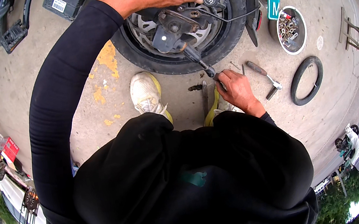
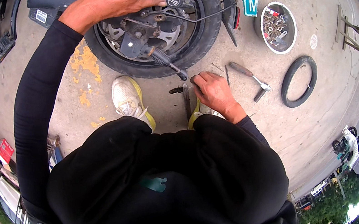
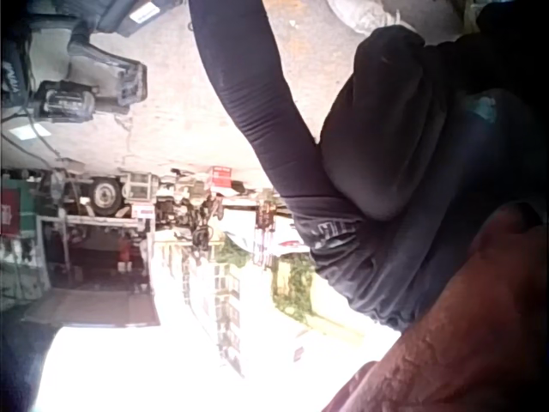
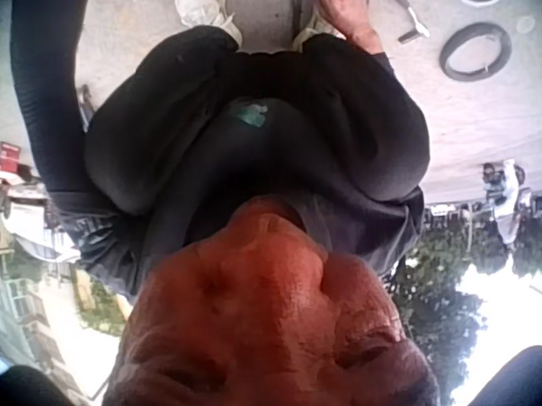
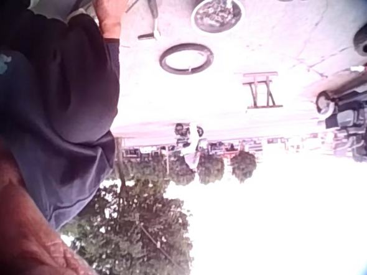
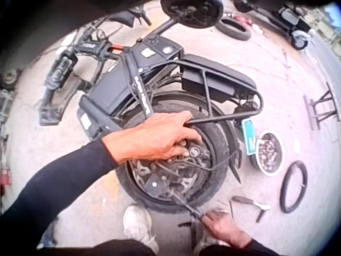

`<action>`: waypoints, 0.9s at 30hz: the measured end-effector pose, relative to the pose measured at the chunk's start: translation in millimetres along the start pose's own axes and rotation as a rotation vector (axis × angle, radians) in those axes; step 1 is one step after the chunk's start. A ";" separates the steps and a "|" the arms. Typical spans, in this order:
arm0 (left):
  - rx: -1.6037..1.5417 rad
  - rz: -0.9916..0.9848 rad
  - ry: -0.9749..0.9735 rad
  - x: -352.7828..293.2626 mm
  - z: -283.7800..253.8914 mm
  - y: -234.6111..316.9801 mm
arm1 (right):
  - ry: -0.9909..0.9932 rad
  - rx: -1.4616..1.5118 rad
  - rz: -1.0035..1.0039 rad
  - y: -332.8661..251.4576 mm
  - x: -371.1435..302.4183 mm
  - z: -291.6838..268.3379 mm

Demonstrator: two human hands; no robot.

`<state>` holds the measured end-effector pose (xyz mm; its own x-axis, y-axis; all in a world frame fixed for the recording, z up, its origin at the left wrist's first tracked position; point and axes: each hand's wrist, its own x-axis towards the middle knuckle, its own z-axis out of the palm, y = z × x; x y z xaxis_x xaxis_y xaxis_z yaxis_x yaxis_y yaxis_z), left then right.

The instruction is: The person adjusts the rear brake cable and caliper on an electric bicycle using an Allen key and a screwdriver. They repeatedly tighten the cable anchor bolt and make small adjustments to the brake mechanism while the bike is inverted.

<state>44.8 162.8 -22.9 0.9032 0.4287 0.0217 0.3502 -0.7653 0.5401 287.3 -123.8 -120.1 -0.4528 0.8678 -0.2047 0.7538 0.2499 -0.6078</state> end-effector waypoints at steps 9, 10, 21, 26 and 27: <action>0.038 -0.038 -0.082 5.8 -4.4 4.0 | -0.094 -0.305 -0.144 16.5 -3.8 57.8; 0.023 -0.037 -0.089 7.0 -3.0 5.2 | -0.065 -0.227 -0.085 16.0 -11.0 52.6; -0.031 0.008 -0.058 14.2 8.5 3.8 | 0.004 -0.184 0.422 83.8 -9.9 24.1; -0.050 0.032 -0.029 12.2 9.0 -2.4 | -0.143 -0.374 0.347 86.8 -7.2 28.6; -0.041 0.042 -0.016 11.3 10.9 -4.3 | -0.155 -0.353 0.334 81.1 -9.1 22.9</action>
<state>56.2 165.7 -34.2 0.9207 0.3890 0.0320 0.3021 -0.7620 0.5728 341.6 -121.2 -185.1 -0.2046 0.8581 -0.4710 0.9723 0.1226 -0.1989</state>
